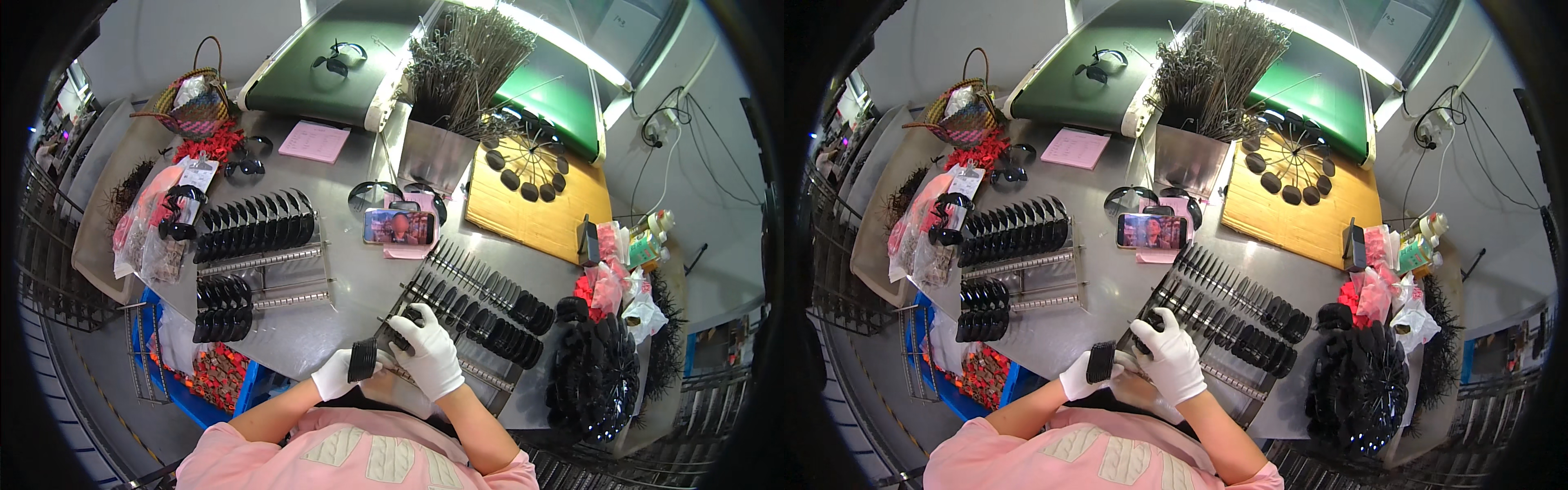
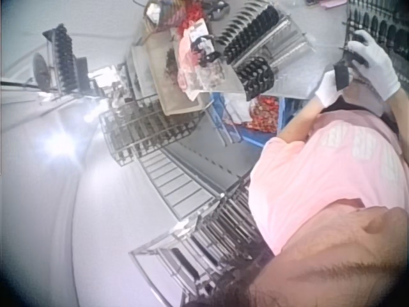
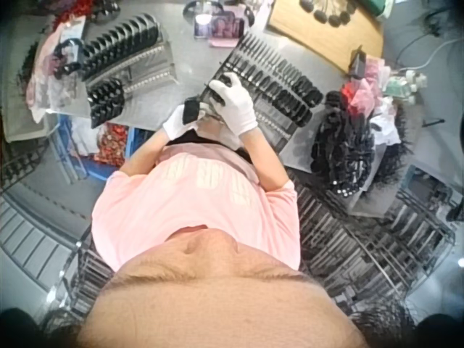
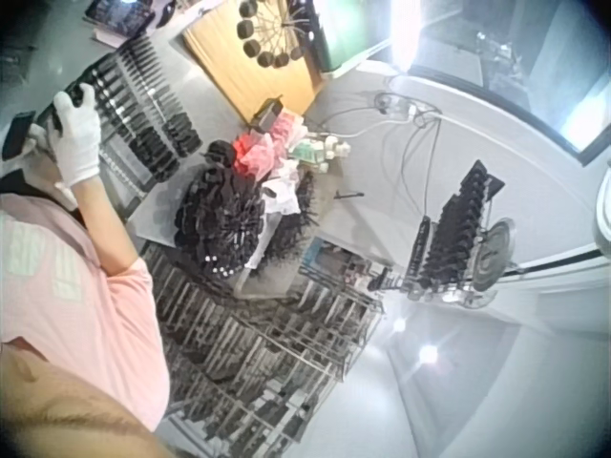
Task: The person assembles small black circular components onto metal rods, then inserts the rods into a metal rack. They repeat this process, handling multiple components and rods, and occasionally repositioning items on the table.
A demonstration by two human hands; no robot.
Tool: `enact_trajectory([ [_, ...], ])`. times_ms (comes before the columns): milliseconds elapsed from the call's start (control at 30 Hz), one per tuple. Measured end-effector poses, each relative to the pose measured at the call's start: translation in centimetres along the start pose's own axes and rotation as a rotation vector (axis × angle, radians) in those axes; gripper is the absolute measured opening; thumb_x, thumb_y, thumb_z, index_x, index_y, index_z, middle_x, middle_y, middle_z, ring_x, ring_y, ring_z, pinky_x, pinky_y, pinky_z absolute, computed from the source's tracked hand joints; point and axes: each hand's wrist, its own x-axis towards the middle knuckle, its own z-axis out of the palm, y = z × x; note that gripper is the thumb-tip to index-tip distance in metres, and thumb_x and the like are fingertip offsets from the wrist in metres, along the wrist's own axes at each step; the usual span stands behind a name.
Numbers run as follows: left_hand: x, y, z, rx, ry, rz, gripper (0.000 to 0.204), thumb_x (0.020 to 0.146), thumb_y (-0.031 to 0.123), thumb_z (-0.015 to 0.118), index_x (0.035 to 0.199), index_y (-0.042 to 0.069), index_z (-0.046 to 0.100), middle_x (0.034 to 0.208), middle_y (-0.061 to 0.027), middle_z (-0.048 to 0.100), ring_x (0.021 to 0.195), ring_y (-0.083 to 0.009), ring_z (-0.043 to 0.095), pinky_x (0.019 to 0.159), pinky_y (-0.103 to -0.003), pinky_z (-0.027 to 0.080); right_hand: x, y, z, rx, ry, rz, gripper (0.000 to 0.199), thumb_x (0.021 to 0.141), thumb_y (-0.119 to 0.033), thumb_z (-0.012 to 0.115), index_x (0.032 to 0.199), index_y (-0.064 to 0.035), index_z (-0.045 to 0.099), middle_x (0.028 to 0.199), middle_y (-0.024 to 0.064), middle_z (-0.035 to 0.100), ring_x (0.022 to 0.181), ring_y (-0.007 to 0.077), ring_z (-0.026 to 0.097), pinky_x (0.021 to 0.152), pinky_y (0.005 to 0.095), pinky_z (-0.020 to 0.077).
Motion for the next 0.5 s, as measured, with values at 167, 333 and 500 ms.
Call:
enact_trajectory([
  [167,-0.3,-0.7,0.2,-0.087,-0.019,-0.040,0.023,0.096,-0.007,0.061,0.116,-0.002,0.071,0.111,-0.0080,0.072,0.100,-0.0156,0.066,0.089,-0.030,0.054,-0.5,-0.4,0.4,0.068,0.054,0.057,0.054,0.071,-0.012,0.085,0.120,-0.0191,0.066,0.127,0.0208,0.060,0.085,0.0387,0.069,0.074,0.0451,0.0584],
  [333,-1.0,-0.9,0.8,0.038,-0.032,0.069,0.023,0.097,-0.006,0.061,0.117,-0.003,0.070,0.110,-0.0094,0.072,0.100,-0.0159,0.066,0.090,-0.030,0.055,-2.4,-0.2,0.5,0.074,0.038,0.009,0.056,0.068,-0.006,0.087,0.120,-0.0173,0.069,0.131,0.0231,0.059,0.086,0.0370,0.070,0.075,0.0416,0.0590],
  [500,-1.5,-0.8,1.0,-0.006,-0.053,0.092,0.024,0.105,0.017,0.058,0.115,0.000,0.072,0.122,-0.0159,0.072,0.111,-0.0264,0.068,0.096,-0.039,0.053,-5.8,0.2,-0.1,-0.039,0.096,0.034,0.057,0.066,-0.006,0.088,0.119,-0.0187,0.071,0.136,0.0257,0.058,0.089,0.0376,0.071,0.076,0.0410,0.0598],
])
